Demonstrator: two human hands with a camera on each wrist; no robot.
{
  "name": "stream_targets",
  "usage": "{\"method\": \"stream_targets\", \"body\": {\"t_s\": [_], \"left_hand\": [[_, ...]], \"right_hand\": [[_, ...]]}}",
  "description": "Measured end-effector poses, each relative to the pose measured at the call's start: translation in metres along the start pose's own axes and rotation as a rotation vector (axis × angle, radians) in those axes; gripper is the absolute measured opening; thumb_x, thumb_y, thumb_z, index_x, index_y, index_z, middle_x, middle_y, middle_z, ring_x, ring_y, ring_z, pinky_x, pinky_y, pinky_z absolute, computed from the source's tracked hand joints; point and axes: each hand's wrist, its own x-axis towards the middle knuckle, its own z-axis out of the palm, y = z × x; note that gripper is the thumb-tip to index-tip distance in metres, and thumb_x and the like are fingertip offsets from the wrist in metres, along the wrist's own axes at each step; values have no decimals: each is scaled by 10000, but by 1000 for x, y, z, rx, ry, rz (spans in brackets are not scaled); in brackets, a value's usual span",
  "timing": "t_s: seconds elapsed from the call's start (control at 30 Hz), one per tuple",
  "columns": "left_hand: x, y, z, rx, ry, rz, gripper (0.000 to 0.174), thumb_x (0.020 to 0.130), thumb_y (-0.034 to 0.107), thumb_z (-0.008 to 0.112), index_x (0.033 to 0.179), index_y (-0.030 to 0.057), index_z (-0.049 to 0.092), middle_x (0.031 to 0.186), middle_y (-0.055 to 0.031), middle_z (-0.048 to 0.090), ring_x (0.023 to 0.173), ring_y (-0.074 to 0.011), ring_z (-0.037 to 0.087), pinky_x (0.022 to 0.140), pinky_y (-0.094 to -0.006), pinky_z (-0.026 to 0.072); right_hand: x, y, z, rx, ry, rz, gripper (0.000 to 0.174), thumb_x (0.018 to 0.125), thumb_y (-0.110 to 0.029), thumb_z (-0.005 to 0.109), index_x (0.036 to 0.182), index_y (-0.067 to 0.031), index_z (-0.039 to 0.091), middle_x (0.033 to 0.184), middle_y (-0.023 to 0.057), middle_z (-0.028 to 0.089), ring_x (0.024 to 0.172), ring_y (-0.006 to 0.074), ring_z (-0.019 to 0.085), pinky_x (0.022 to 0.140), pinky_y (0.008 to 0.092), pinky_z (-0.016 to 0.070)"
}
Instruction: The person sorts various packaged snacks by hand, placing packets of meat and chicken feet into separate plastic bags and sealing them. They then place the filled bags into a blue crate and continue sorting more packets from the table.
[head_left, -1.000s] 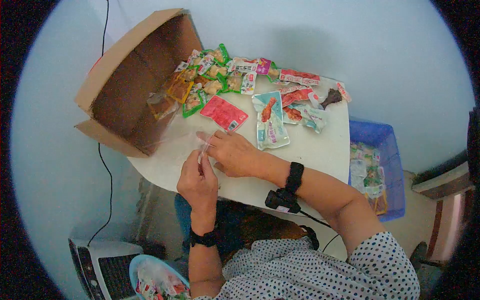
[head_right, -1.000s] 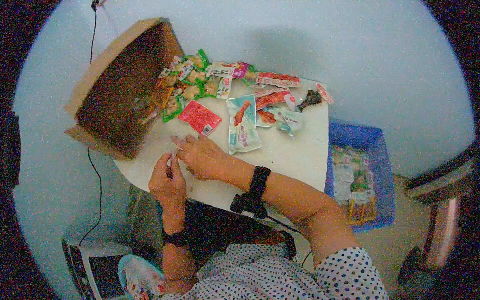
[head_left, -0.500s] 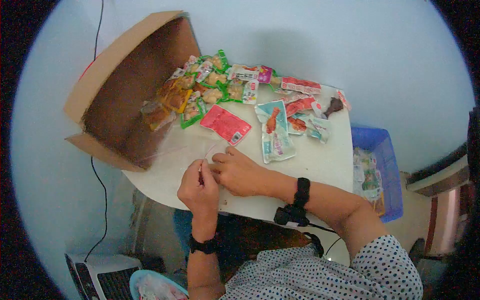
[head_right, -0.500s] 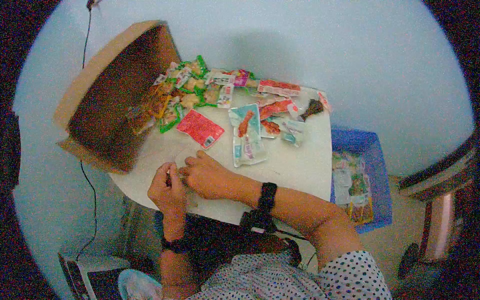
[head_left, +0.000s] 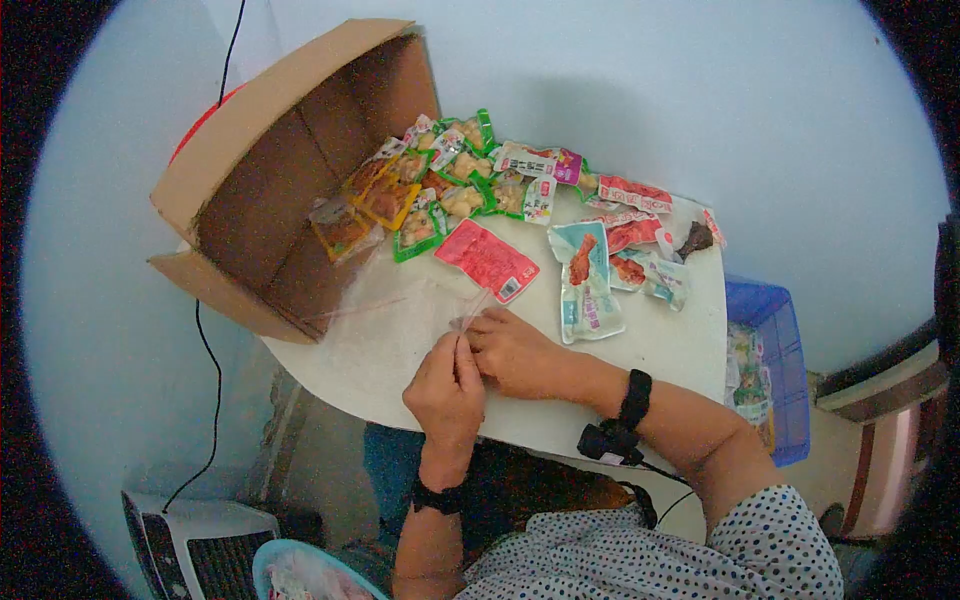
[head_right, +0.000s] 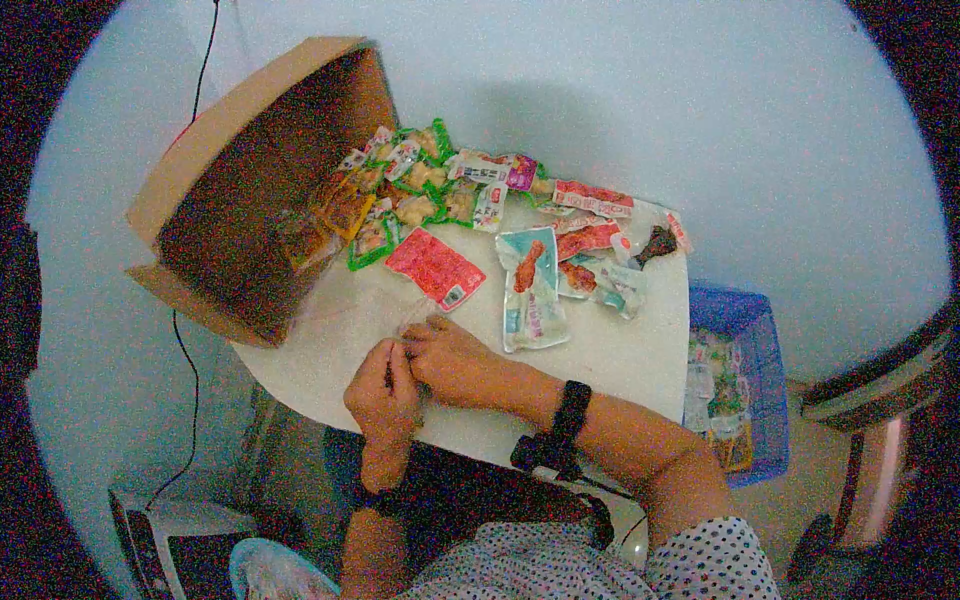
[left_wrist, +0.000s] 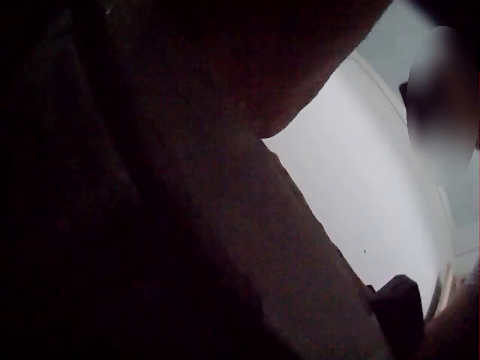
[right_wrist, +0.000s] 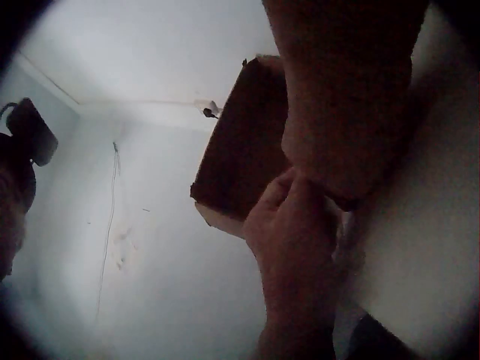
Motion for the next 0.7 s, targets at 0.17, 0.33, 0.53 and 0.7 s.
{"method": "stream_targets", "body": {"t_s": [0.17,0.33,0.53,0.7], "left_hand": [[5,-2,-9,-310,-11,-336,109,886,78,655,943,-10,687,715,-118,673,606,-156,631,558,-292,484],[4,-7,-8,-327,-48,-407,117,884,92,667,936,-11,689,607,-77,619,544,-85,550,502,-274,428],[2,-9,-6,-318,-15,-353,102,869,97,671,912,6,687,601,-112,610,501,-159,568,494,-309,438],[2,-9,-7,-294,-33,-342,96,863,105,672,896,15,679,631,-141,628,515,-220,602,502,-341,454]], "right_hand": [[-1,3,0,111,167,-74,234,773,-139,608,972,-83,718,1117,92,678,1151,280,584,965,490,431],[-8,16,-47,582,277,117,208,794,-128,585,942,-60,715,834,96,712,938,302,680,958,425,462],[-16,31,-47,300,502,540,335,787,-116,646,1106,-14,661,1146,164,662,1110,298,614,969,399,453],[-9,45,-13,-92,350,335,497,822,-221,664,1244,11,541,1267,211,581,1204,382,534,1018,480,431]]}}
